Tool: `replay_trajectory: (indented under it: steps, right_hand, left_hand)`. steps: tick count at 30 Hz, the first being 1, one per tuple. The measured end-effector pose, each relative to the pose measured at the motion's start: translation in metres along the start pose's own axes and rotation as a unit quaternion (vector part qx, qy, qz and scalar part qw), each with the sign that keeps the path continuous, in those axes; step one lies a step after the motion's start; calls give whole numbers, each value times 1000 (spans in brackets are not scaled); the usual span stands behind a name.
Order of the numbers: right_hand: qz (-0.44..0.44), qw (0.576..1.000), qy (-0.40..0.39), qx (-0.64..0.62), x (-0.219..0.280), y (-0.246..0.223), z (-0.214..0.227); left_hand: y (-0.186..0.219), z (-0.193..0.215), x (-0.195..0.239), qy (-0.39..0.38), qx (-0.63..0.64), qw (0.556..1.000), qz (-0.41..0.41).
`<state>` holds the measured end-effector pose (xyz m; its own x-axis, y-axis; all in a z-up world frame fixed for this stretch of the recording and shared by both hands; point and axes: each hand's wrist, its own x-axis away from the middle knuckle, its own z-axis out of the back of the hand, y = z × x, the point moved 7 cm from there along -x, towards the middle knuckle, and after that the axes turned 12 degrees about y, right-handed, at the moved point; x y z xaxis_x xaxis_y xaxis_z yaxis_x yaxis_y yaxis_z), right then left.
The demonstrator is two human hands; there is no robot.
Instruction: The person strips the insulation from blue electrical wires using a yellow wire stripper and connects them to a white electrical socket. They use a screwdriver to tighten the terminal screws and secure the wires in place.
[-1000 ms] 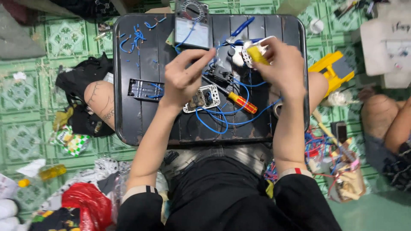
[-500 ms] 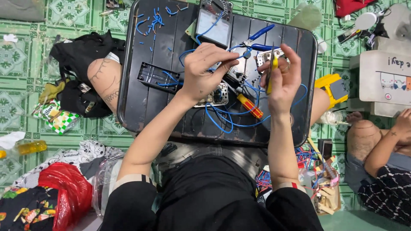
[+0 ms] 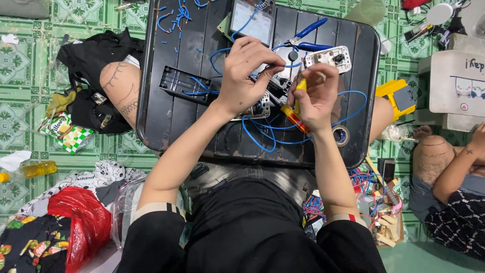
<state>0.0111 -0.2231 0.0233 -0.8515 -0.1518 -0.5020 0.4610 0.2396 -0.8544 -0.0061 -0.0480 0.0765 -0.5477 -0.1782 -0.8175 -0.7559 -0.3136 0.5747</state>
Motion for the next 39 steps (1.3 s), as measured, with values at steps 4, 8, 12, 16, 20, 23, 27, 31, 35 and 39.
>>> replay_trajectory:
  steps: [4,8,12,16,20,23,27,31,35,39]
  right_hand:
    - [-48,998,-26,-17,11,15,8]
    - [-43,998,-42,-12,16,25,12]
    - [-35,998,-47,-20,15,25,12]
    - [-30,998,-52,-16,14,22,10]
    - [-35,998,-46,-37,15,26,11]
    - [-32,997,-49,-44,14,25,11]
    - [-44,996,-52,-51,16,28,14]
    - [-47,995,-57,-65,18,31,16]
    - [-51,994,-63,-69,17,31,15]
    - [-53,994,-64,-67,16,30,13]
  left_hand:
    - [-1,0,1,0,2,1000,8]
    - [1,-1,1,-4,13,1000,3]
    - [2,-1,2,-2,12,1000,7]
    - [0,-1,2,4,10,1000,5]
    - [0,-1,2,0,10,1000,-7]
    - [-2,-1,3,0,5,1000,-3]
    - [-2,-1,3,0,2,1000,-6]
    - [-2,0,4,5,4,1000,5]
    - [-2,1,2,8,4,1000,3]
    - [-1,1,1,5,4,1000,-1]
